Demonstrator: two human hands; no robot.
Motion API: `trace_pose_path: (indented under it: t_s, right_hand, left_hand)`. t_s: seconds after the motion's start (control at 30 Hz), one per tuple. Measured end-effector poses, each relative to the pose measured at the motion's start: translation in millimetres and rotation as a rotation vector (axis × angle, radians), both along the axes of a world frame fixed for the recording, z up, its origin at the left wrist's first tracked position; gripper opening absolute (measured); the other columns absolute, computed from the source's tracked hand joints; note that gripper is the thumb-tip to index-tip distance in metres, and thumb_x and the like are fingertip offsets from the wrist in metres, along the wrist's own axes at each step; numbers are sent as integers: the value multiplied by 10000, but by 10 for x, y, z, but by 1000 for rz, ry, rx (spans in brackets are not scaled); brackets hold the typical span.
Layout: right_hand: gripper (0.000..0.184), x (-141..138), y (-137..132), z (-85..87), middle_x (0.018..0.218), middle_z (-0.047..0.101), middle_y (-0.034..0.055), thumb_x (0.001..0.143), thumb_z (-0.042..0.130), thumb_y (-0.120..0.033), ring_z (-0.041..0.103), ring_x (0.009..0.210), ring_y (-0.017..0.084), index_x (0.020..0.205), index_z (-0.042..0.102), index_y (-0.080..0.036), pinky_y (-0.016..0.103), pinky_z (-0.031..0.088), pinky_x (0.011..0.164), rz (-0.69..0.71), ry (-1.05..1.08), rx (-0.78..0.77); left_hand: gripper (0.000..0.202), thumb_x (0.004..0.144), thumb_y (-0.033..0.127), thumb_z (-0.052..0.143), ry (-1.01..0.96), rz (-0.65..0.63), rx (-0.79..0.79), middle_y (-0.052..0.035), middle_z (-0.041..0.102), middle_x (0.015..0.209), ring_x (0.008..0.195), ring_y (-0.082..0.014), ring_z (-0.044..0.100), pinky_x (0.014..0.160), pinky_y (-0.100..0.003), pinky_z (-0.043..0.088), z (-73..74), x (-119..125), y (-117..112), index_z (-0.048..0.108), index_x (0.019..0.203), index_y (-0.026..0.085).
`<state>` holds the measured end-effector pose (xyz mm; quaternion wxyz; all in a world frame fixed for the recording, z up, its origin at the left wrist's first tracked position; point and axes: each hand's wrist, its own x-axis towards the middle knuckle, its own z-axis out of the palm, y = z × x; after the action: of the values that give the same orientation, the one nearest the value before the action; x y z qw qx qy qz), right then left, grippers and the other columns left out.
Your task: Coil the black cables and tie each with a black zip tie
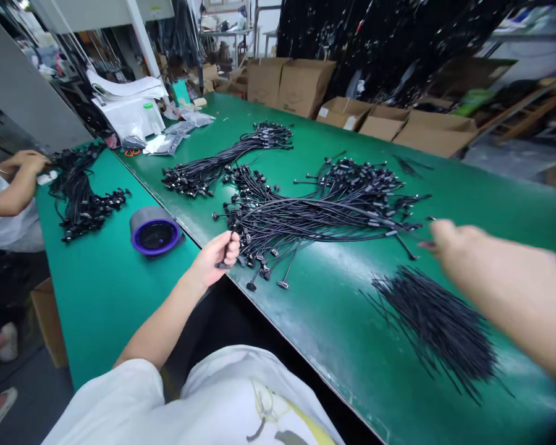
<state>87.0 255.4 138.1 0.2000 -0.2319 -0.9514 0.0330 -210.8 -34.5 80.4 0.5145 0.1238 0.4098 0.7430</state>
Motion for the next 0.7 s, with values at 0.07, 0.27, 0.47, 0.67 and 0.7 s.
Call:
trace_pose_path:
  t_s: [0.07, 0.27, 0.47, 0.67, 0.7]
  right_hand:
    - [323, 17, -496, -214, 561, 456, 51, 947, 280, -354, 283, 298, 137, 717, 477, -240, 294, 145, 396, -65, -205, 138]
    - [184, -198, -1548, -188, 725, 635, 15, 959, 468, -270, 578, 556, 131, 807, 537, -194, 262, 267, 485, 288, -414, -108]
    - [302, 61, -927, -84, 811, 686, 15, 915, 533, -504, 621, 716, 167, 877, 616, -216, 257, 361, 584, 79, -240, -137]
    - [341, 692, -561, -638, 1010, 704, 55, 957, 396, -450, 654, 916, 230, 1024, 656, -240, 352, 485, 803, -12, 3, -354]
    - [330, 764, -563, -727, 1045, 700, 58, 961, 392, -425, 653, 948, 240, 1059, 651, -246, 362, 489, 825, -40, 48, -376]
  left_hand:
    - [210, 832, 358, 648, 238, -65, -44, 21, 503, 674, 513, -58, 446, 416, -152, 319, -38, 157, 81, 611, 853, 152]
    - [176, 909, 336, 527, 1117, -337, 11, -75, 629, 975, 905, -189, 578, 775, -297, 446, -63, 901, 303, 643, 911, 204]
    - [339, 957, 419, 433, 904, -804, -79, 35, 463, 593, 554, -112, 423, 559, -243, 345, -50, 930, 211, 659, 1050, 184]
    - [270, 920, 334, 518, 71, -403, 39, 119, 133, 464, 350, -35, 75, 379, -159, 280, 95, 393, 38, 694, 930, 129]
    - [267, 933, 298, 489, 3, -288, 50, 113, 136, 481, 349, -36, 70, 366, -143, 274, 126, 336, 22, 686, 984, 125]
